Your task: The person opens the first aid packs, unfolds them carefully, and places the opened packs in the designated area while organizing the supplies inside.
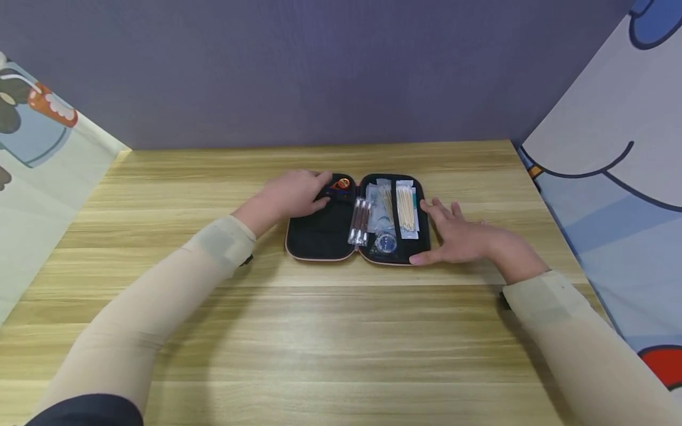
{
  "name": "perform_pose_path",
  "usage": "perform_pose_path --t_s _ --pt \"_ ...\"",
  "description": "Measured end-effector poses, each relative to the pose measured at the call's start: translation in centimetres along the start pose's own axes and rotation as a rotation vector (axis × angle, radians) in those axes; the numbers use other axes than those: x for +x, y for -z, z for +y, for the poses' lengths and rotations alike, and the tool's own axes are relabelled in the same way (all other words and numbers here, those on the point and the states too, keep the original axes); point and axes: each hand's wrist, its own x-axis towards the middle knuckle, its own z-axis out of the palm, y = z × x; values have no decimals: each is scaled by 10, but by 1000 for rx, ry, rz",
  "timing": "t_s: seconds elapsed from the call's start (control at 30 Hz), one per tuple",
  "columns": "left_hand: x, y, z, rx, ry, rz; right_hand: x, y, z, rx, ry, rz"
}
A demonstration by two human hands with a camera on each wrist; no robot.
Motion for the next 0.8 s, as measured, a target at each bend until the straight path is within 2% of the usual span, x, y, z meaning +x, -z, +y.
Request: perform_pose_path --t_s 0.1,0.23,0.47,0.53,0.6,0.67,0.73,0.8 --pt "3 0 4 48 -22 1 0 -1 1 2 -2 0" --pt "5 2 9 54 -16 11 0 -1 1 0 -4 4" --pt "3 9 15 41 7 -79 0 -2 0 2 3 0" --pt "2 12 18 3 -9 -72 1 -2 0 1 5 -3" --pt "0 15 24 -70 -50 -45 1 -2 0 -3 4 -2" --pt "-1 19 31 -104 -129 -27 1 -2 1 -8 1 0" --pt "-2 22 39 -115 -227 -26 1 -2 2 -11 -2 2" --pt "-3 23 46 -79 -324 -26 1 -2 3 -11 -6 3"
